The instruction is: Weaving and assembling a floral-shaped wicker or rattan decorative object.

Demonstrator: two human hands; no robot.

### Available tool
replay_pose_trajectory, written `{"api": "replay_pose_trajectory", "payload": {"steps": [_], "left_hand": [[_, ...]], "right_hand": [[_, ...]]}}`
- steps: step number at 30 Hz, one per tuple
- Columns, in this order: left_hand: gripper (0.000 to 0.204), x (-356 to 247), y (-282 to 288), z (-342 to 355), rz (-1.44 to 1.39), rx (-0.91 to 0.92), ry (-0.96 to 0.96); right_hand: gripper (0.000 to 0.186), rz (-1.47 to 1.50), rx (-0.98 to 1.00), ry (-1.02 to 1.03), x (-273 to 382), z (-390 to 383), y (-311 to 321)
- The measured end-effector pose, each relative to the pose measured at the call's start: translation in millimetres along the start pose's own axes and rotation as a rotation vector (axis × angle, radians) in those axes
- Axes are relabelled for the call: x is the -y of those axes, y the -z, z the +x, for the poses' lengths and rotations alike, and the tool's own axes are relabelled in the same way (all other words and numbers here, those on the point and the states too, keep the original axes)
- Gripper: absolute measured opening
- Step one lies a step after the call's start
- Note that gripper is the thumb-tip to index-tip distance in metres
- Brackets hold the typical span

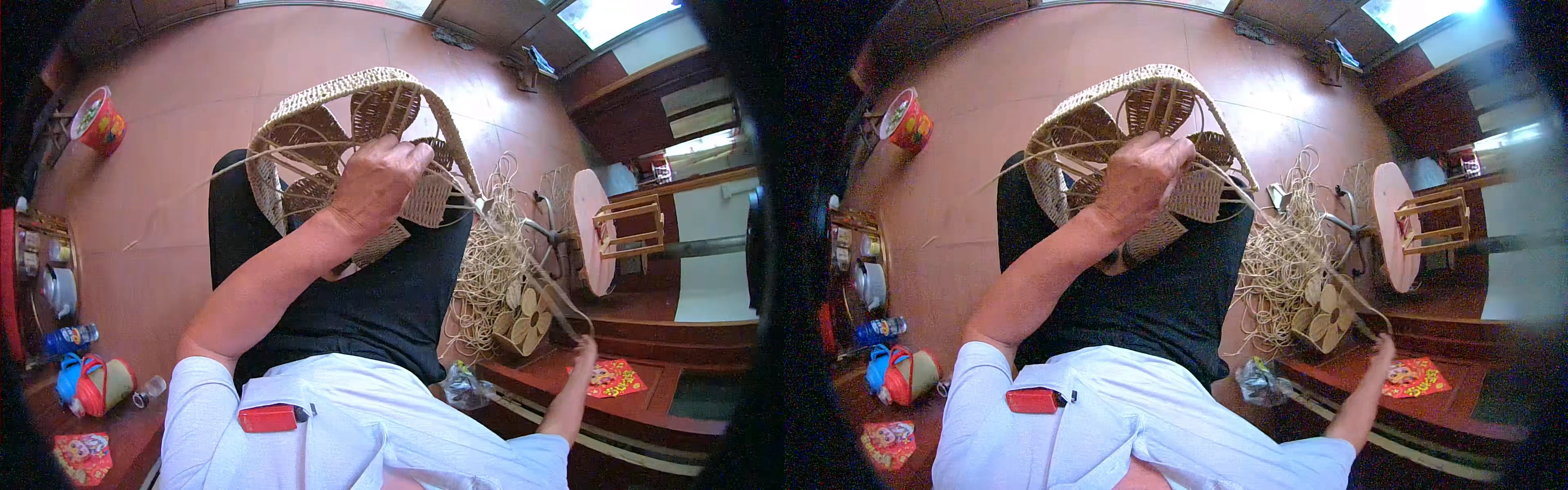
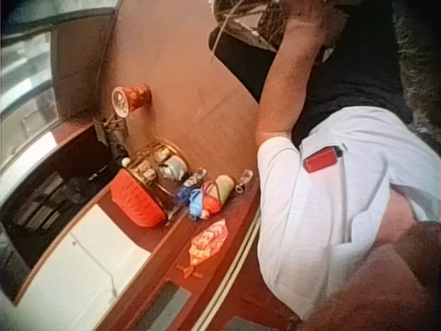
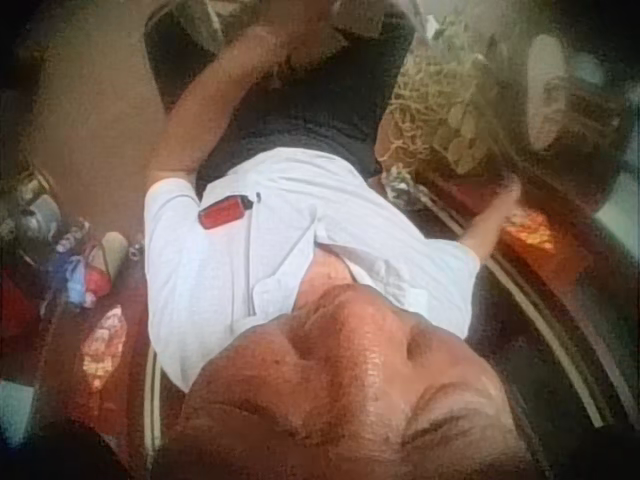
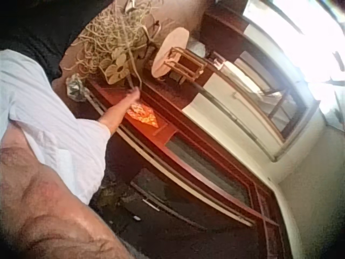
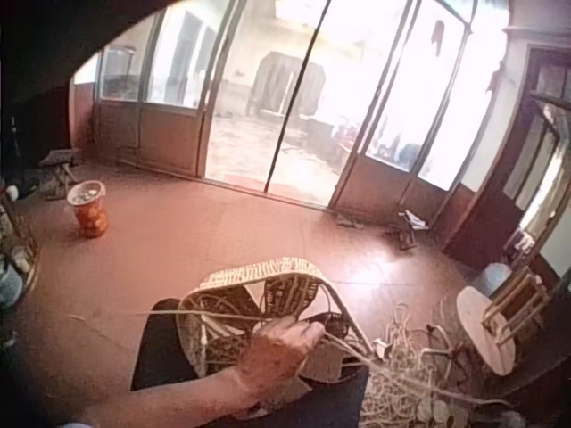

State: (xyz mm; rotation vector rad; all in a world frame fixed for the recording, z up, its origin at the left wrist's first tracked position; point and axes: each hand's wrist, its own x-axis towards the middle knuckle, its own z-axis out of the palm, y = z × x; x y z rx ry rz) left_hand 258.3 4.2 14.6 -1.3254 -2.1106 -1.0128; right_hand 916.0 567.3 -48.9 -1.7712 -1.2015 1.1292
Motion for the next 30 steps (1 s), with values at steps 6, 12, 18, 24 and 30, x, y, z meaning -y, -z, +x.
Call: {"api": "replay_pose_trajectory", "payload": {"steps": [6, 12, 18, 24, 30], "left_hand": [[0.021, -4.2, -4.9, 3.1, -0.006, 0.047, 0.005], [0.024, -4.8, 2.6, 5.6, -0.018, 0.099, 0.075], [0.021, -14.2, 3.4, 5.8, 0.023, 0.057, 0.074], [0.022, -14.5, 2.8, 7.5, 0.003, 0.066, 0.098], [0.026, -7.7, -1.2, 8.2, 0.062, 0.022, 0.065]], "right_hand": [[0.053, -0.298, 0.501, 0.633, -71.2, -99.7, -192.3], [0.028, -0.231, 0.706, 1.092, 108.2, -440.7, -357.8], [0.023, -0.306, 0.568, 1.689, 128.9, -504.5, -435.1], [0.024, -0.215, 0.651, 1.524, 120.9, -482.8, -432.0], [0.025, -0.080, 0.526, 0.852, 110.8, -325.2, -334.9]]}}
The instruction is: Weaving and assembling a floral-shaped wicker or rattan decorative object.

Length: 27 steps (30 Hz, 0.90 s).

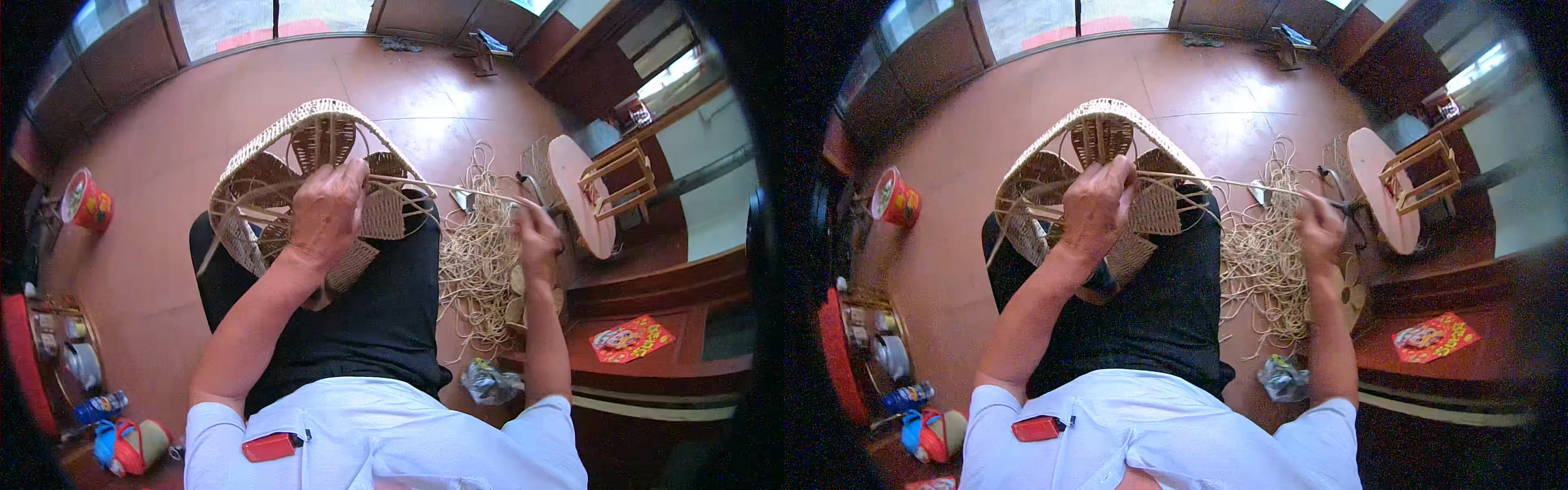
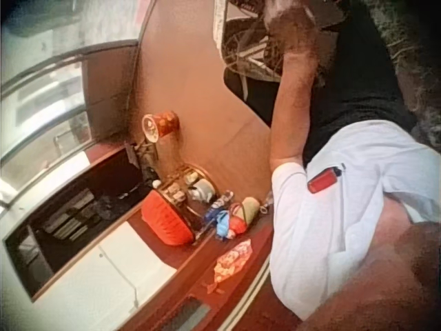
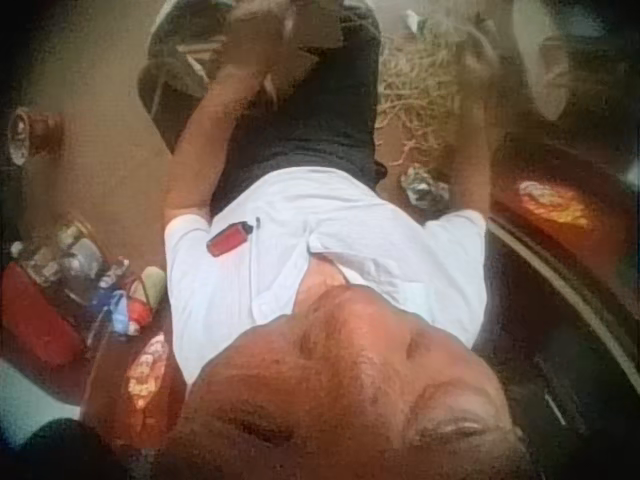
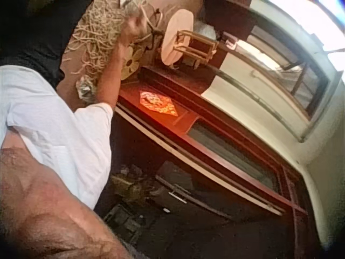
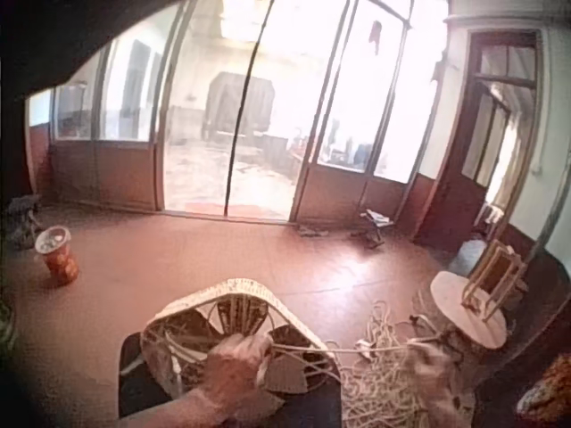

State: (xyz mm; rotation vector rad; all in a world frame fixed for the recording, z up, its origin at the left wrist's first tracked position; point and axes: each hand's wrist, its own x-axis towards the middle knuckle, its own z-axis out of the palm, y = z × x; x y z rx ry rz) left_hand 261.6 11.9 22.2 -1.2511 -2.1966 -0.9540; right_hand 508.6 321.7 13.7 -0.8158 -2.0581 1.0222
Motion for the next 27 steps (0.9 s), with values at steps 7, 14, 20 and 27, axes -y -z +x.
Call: {"api": "replay_pose_trajectory", "payload": {"steps": [7, 14, 20, 27], "left_hand": [[0.020, -10.5, -20.5, 11.4, 0.171, 0.008, -0.048], [0.031, -11.7, -19.7, 11.0, 0.171, 0.019, -0.040], [0.027, -8.6, -14.5, 2.1, -0.088, 0.062, 0.177], [0.019, -15.5, 11.9, -2.5, -0.676, 0.073, 0.399]], "right_hand": [[0.010, 0.544, -0.826, -0.657, -277.2, -79.3, 322.9], [0.013, 0.447, -0.640, -1.199, -333.9, -188.5, 220.4], [0.044, -0.283, -0.264, -0.386, -247.8, -128.0, 85.3], [0.031, -0.124, 0.024, 0.283, 55.4, -79.6, -73.4]]}}
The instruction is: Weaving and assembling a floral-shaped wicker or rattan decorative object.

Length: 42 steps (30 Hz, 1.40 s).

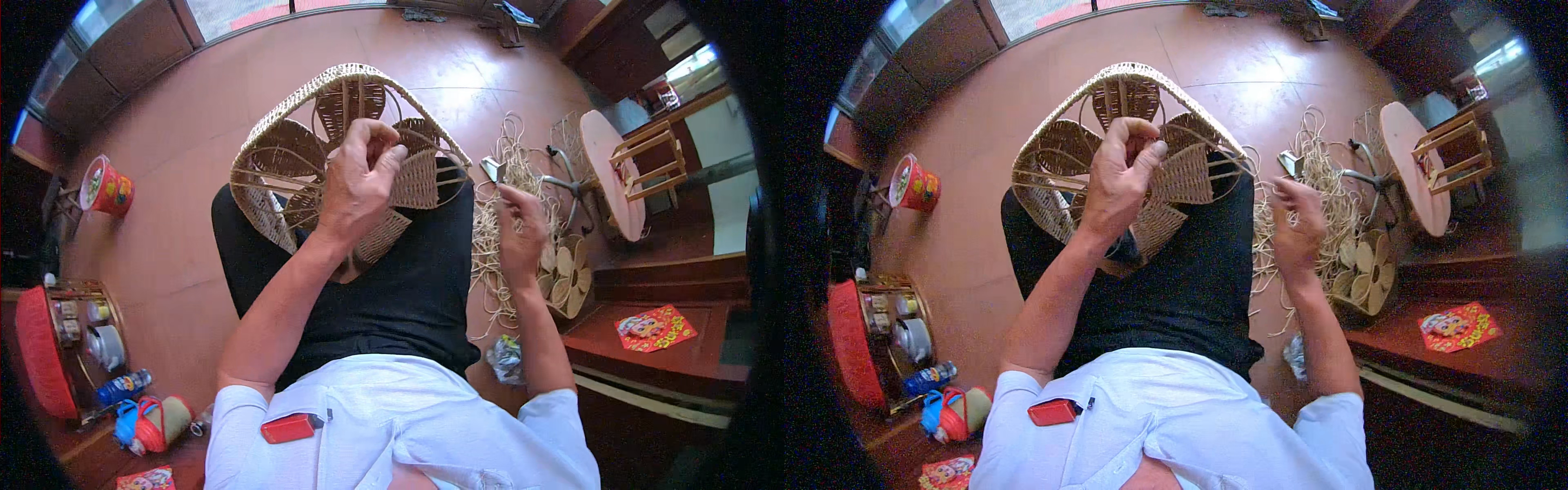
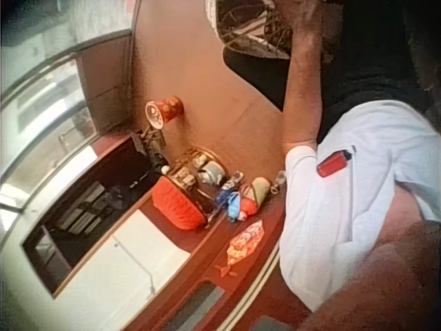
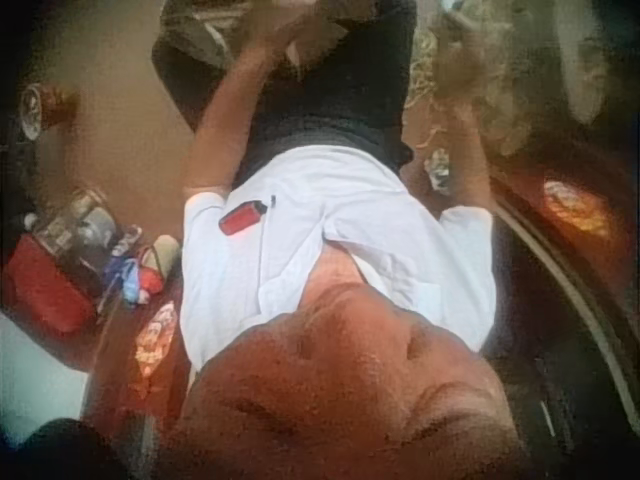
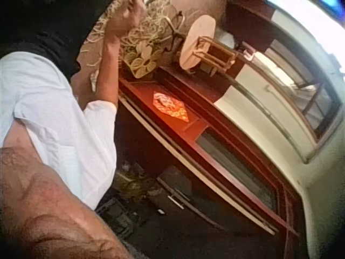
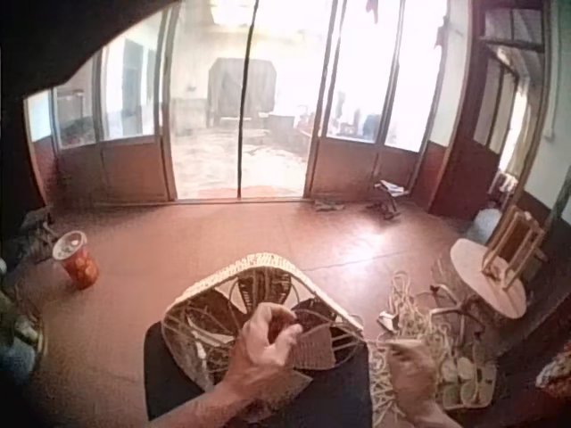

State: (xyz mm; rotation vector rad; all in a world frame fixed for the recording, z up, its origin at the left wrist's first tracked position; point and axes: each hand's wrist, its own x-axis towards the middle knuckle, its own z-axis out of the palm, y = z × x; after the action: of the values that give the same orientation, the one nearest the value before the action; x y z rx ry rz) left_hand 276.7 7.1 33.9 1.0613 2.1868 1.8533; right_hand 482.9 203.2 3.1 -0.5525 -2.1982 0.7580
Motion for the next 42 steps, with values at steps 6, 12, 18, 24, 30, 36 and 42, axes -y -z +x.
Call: {"api": "replay_pose_trajectory", "payload": {"steps": [6, 12, 18, 24, 30, 36, 42], "left_hand": [[0.021, -3.7, 33.3, -22.1, -0.566, 0.056, 0.327], [0.047, -19.7, 112.6, -64.1, -0.380, -0.040, 0.390], [0.041, 67.2, 382.2, -208.0, 0.152, -0.532, 0.732], [0.022, 54.3, 606.1, -455.7, 0.450, -1.042, 1.291], [0.025, 30.5, 616.1, -522.0, 0.318, -1.380, 1.494], [0.028, 1.3, 621.0, -574.8, 0.360, -1.239, 1.443], [0.027, -43.7, 629.7, -590.9, 0.428, -1.092, 1.526]], "right_hand": [[0.030, 0.061, 0.046, 0.349, 77.8, 23.6, -96.2], [0.018, -0.041, -0.011, 0.433, 73.1, 33.0, -141.9], [0.015, -0.004, -0.160, 0.390, 57.4, 33.5, -137.7], [0.011, 0.022, -0.195, 0.241, 58.6, 29.9, -140.2], [0.012, 0.114, -0.317, 0.142, 61.4, 44.1, -137.7], [0.014, 0.053, -0.278, 0.297, 57.1, 29.8, -139.5], [0.020, 0.014, -0.108, 0.381, 71.3, 27.0, -137.0]]}}
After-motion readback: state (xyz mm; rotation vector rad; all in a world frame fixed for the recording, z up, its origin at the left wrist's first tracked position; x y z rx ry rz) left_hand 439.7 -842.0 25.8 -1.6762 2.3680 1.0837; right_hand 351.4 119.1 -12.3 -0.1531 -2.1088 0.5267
